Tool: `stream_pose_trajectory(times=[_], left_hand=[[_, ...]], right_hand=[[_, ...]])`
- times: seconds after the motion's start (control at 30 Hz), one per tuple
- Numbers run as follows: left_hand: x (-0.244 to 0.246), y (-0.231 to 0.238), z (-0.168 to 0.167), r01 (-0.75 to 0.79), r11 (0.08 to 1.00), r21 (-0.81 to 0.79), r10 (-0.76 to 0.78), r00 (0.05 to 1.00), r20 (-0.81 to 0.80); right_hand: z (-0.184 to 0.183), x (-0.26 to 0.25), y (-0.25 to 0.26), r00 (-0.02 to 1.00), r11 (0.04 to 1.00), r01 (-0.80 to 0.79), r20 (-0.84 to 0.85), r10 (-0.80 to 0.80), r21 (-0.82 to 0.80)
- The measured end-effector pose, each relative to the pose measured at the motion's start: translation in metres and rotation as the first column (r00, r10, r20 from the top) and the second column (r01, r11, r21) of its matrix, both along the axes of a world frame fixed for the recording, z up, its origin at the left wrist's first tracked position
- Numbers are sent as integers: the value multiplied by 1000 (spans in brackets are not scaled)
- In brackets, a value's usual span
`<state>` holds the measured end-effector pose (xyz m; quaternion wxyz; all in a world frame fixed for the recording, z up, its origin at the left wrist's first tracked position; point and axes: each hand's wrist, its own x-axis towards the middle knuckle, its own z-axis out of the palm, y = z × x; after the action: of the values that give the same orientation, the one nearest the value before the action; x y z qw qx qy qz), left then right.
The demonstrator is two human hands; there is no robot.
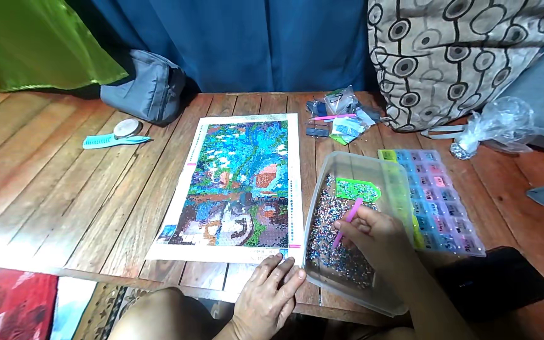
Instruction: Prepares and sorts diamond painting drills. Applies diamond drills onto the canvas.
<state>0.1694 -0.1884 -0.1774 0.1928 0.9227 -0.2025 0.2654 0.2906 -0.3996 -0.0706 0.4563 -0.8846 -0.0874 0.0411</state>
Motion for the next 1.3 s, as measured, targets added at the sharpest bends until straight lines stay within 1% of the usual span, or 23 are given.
stream_pose_trajectory(times=[0.13,0.33,0.43,0.5,0.57,0.63,0.77,0.9,1.0,1.1,1.17,1.23,1.3], left_hand=[[0,0,-2,-4,1000,-1,4,1000,-6],[0,0,-2,1,1000,8,-1,1000,-4],[0,0,-1,0,1000,5,0,1000,-2],[0,0,-1,4,1000,1,-4,1000,-1],[-1,1,-2,12,1000,-3,-12,1000,-19],[-1,1,-3,14,1000,-9,-14,999,-34],[-2,1,-3,16,1000,-4,-16,999,-50],[-4,0,-3,8,1000,-1,-8,998,-56],[-3,0,-3,8,1000,1,-8,999,-48],[-4,0,-3,15,1000,-4,-15,999,-52],[-3,0,-2,16,1000,-10,-16,999,-45],[-3,0,-3,8,1000,-6,-9,1000,-23],[-2,-1,-4,3,1000,-4,-3,1000,-10]], right_hand=[[0,1,0,999,996,34,1,-34,83],[-5,3,-2,996,984,78,17,-82,162],[-7,5,-3,995,969,95,9,-99,228],[-9,5,-4,994,964,101,8,-106,244],[-7,6,-4,994,955,113,-22,-111,274],[-5,6,-4,990,926,140,-80,-120,351],[2,8,-6,965,813,241,-221,-142,530],[8,10,-7,935,727,323,-325,-144,606],[10,10,-8,928,701,339,-346,-138,628],[7,9,-8,940,717,312,-312,-138,623],[4,7,-6,958,782,268,-240,-156,563],[-1,5,-3,975,857,213,-155,-158,469],[-5,5,-1,984,908,173,-102,-145,382]])
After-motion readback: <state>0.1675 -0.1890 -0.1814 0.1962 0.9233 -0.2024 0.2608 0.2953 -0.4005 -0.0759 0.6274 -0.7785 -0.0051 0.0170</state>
